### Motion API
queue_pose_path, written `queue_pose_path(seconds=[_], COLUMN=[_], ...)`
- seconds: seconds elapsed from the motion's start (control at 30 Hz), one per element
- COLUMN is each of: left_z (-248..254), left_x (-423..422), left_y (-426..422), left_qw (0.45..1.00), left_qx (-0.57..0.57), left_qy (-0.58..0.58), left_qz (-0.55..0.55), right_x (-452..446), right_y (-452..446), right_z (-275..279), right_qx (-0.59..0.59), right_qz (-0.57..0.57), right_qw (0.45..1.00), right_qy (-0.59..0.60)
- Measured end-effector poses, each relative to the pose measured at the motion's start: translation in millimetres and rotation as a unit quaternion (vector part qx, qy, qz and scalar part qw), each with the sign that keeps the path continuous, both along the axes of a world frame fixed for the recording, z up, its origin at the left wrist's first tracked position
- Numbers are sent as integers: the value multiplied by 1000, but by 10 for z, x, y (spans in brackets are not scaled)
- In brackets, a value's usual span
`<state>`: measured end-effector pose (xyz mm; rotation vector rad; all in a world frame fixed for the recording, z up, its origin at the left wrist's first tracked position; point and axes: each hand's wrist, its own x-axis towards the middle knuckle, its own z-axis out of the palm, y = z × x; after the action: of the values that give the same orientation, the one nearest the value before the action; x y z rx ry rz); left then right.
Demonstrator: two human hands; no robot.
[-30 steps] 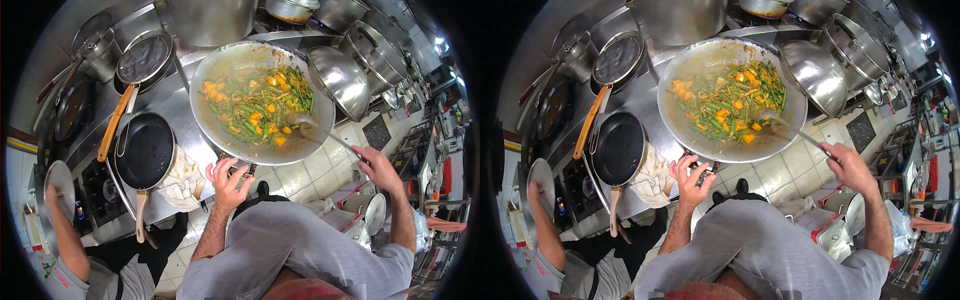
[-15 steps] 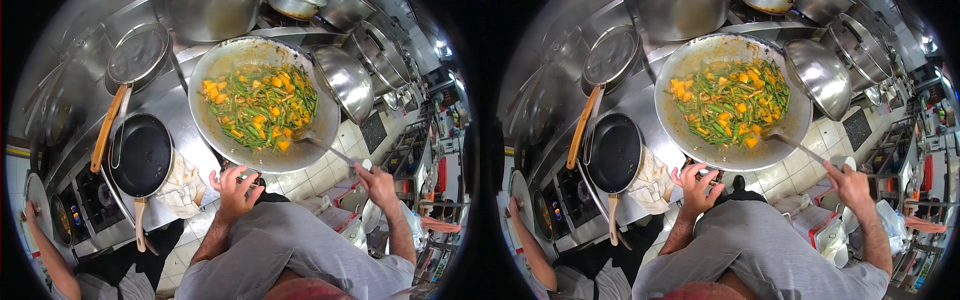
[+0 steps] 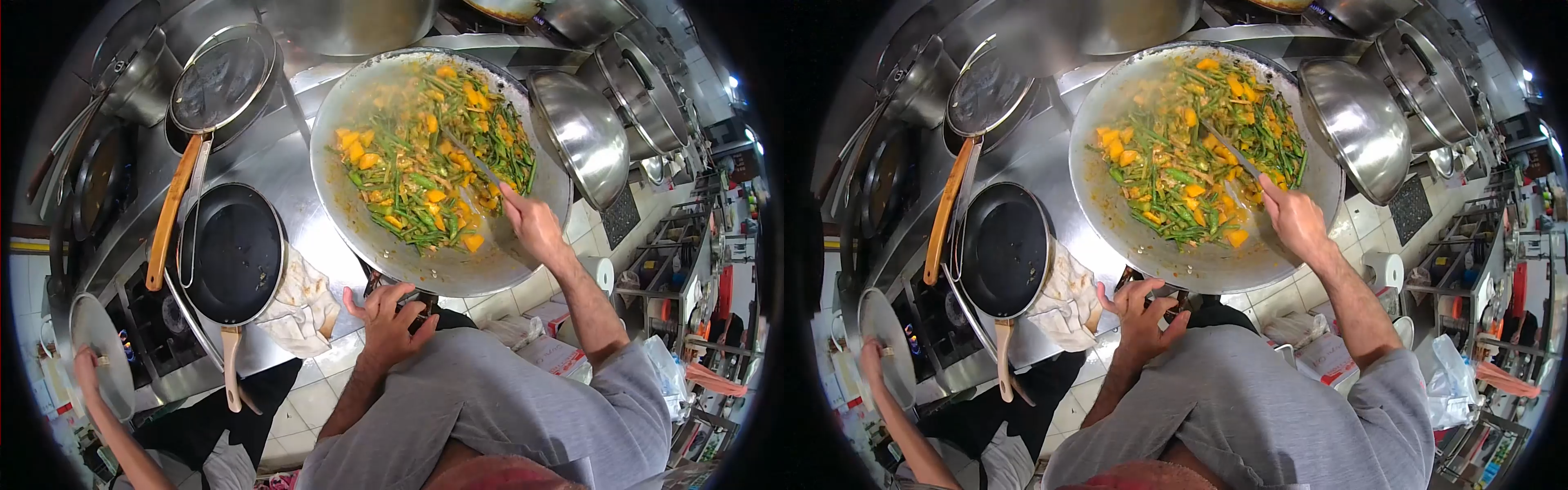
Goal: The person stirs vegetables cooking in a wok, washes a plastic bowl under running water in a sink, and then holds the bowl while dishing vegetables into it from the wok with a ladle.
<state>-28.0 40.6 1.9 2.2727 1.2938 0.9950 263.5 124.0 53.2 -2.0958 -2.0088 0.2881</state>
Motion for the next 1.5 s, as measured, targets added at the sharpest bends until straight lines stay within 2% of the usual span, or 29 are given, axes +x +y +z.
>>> queue_pose_path(seconds=[0.17, 0.23, 0.33, 0.37, 0.43, 0.53, 0.63, 0.7, 0.77, 0.83, 0.97, 1.2, 1.33, 1.5], left_z=[-56, -52, -35, -13, -26, -14, -45, -57, -41, -42, -43, 15, 33, 45], left_x=[14, 21, 26, 23, -1, -62, -98, -126, -116, -112, -117, -95, -61, -43], left_y=[-9, -8, -11, -12, -9, 0, -5, -6, 8, -1, -25, -22, -28, -79], left_qw=[1000, 999, 999, 999, 999, 998, 997, 997, 996, 996, 997, 998, 998, 998], left_qx=[27, 38, 37, 39, 46, 50, 48, 60, 65, 70, 47, 39, 51, 58], left_qy=[1, -7, -12, -9, -21, -30, -60, -51, -56, -61, -52, -37, -37, -26], left_qz=[-7, 12, 11, 8, 1, -11, -16, -16, -14, -10, -13, -18, -3, 9], right_x=[-25, -49, 277, 274, 342, 252, 364, 321, 140, -104, -544, -577, -564, -444], right_y=[-20, -209, -602, -702, -929, -1287, -1686, -1816, -1795, -1668, -1208, -569, -227, -347], right_z=[83, 256, 319, 572, 848, 1501, 1624, 1573, 1384, 996, 397, 176, 23, 1], right_qx=[4, -53, 21, -17, 7, -95, -160, -181, -191, -125, -47, -25, -9, 10], right_qz=[4, -1, 27, 6, 25, -25, -38, -28, -68, -50, -65, -38, -23, -18], right_qw=[1000, 997, 999, 1000, 1000, 993, 980, 974, 969, 989, 994, 995, 998, 1000], right_qy=[2, -48, 11, 9, 1, 61, 108, 131, 141, 54, -81, -92, -53, -22])
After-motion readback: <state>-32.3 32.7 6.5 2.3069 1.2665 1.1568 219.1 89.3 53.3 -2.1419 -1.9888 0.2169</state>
